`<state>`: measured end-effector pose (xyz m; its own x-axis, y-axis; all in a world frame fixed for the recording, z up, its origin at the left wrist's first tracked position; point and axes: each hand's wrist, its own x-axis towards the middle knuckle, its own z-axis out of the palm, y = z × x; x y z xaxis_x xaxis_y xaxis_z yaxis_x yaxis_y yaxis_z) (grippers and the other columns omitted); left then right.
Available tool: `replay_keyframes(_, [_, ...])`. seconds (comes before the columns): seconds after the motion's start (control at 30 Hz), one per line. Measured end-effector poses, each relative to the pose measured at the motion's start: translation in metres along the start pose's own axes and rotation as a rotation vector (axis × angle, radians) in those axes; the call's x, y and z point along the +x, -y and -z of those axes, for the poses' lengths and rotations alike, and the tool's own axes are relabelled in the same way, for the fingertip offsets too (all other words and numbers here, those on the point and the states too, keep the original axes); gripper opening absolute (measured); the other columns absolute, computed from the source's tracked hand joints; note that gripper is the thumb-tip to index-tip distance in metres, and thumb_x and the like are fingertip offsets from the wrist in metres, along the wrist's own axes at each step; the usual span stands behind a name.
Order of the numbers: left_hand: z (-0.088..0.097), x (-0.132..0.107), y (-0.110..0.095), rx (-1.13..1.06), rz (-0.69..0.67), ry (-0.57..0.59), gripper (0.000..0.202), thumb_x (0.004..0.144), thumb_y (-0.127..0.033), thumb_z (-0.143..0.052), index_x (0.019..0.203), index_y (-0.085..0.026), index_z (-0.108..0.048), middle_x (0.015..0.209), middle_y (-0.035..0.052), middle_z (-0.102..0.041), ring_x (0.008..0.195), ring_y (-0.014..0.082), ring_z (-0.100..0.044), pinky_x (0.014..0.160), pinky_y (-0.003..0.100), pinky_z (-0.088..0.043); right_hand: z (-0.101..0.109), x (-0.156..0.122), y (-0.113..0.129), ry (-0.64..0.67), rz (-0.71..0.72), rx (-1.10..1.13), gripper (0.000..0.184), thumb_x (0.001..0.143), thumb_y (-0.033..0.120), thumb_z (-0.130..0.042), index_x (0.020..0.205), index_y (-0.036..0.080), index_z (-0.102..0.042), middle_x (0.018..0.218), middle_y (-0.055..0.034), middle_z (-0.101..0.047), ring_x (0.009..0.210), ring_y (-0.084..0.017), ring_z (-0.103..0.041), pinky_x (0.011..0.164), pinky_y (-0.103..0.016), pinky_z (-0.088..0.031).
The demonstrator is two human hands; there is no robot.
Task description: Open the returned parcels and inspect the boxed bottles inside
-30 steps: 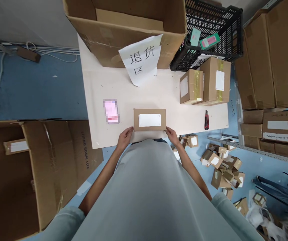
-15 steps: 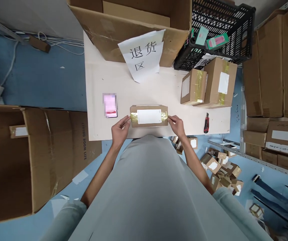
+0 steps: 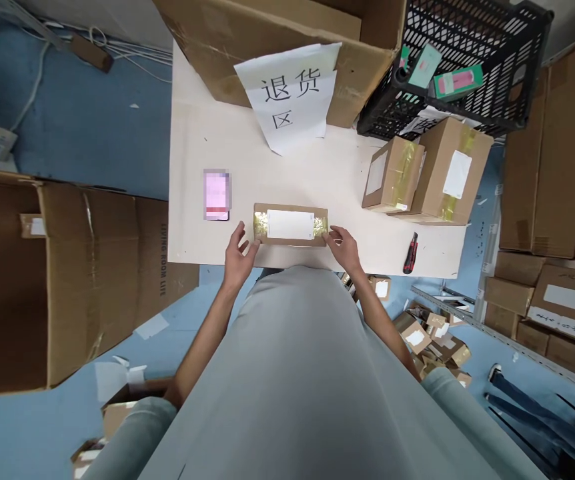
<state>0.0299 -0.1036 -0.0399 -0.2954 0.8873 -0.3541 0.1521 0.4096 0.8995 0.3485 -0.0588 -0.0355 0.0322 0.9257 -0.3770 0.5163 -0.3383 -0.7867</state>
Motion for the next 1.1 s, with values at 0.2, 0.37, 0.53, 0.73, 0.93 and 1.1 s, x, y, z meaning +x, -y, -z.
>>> replay_keyframes(0.2, [-0.014,-0.019,-0.028,0.159,-0.116,0.004,0.071,0.099,-0.051,-0.076,0.162,-0.027,-0.057,0.162,0.0143,-0.064,0.159,0.0325,-0.053,0.135,0.057,-0.04,0.013,0.01,-0.01,0.036,-0.016,0.011,0.051,0.096,0.07,-0.07,0.117,0.024,-0.073,0.114,-0.0121,-0.083,0.11,-0.028,-0.077,0.104,-0.046,-0.063])
replay_keyframes(0.37, [-0.037,-0.047,-0.077,0.264,-0.282,0.112,0.058,0.105,-0.047,-0.068,0.159,-0.027,-0.061,0.159,0.0111,-0.067,0.164,0.0331,-0.045,0.136,0.057,-0.038,0.038,0.018,-0.034,-0.046,-0.09,0.022,0.046,0.097,0.065,-0.066,0.111,0.022,-0.075,0.114,-0.0147,-0.084,0.109,-0.03,-0.077,0.104,-0.047,-0.062])
replay_keyframes(0.53, [-0.061,-0.066,-0.1,0.32,-0.451,0.247,0.053,0.11,-0.041,-0.062,0.162,-0.029,-0.059,0.164,0.01,-0.063,0.169,0.0346,-0.037,0.137,0.06,-0.036,0.053,0.02,-0.051,-0.079,-0.137,0.01,0.045,0.097,0.064,-0.064,0.106,0.021,-0.076,0.115,-0.0166,-0.084,0.109,-0.031,-0.077,0.104,-0.048,-0.061])
replay_keyframes(0.73, [-0.06,-0.058,-0.094,0.416,-0.494,0.251,0.054,0.11,-0.043,-0.063,0.162,-0.029,-0.059,0.165,0.0142,-0.058,0.172,0.0385,-0.03,0.137,0.065,-0.033,0.049,0.019,-0.049,-0.072,-0.14,0.038,0.045,0.096,0.065,-0.064,0.101,0.022,-0.075,0.116,-0.016,-0.085,0.11,-0.031,-0.077,0.106,-0.049,-0.059])
replay_keyframes(0.93, [-0.033,-0.034,-0.068,0.479,-0.418,0.177,0.061,0.108,-0.053,-0.065,0.163,-0.027,-0.058,0.163,0.0172,-0.056,0.173,0.0416,-0.024,0.138,0.067,-0.029,0.031,0.015,-0.025,-0.023,-0.101,0.037,0.04,0.096,0.062,-0.067,0.101,0.024,-0.076,0.111,-0.0116,-0.085,0.103,-0.028,-0.077,0.098,-0.044,-0.061])
replay_keyframes(1.1, [-0.012,-0.014,-0.03,0.512,-0.284,0.149,0.067,0.107,-0.063,-0.059,0.161,-0.023,-0.06,0.16,0.0207,-0.057,0.173,0.0437,-0.023,0.139,0.067,-0.025,0.003,-0.001,0.015,-0.015,-0.049,-0.141,0.033,0.102,0.054,-0.067,0.103,0.023,-0.077,0.098,-0.0081,-0.078,0.087,-0.025,-0.071,0.088,-0.04,-0.059])
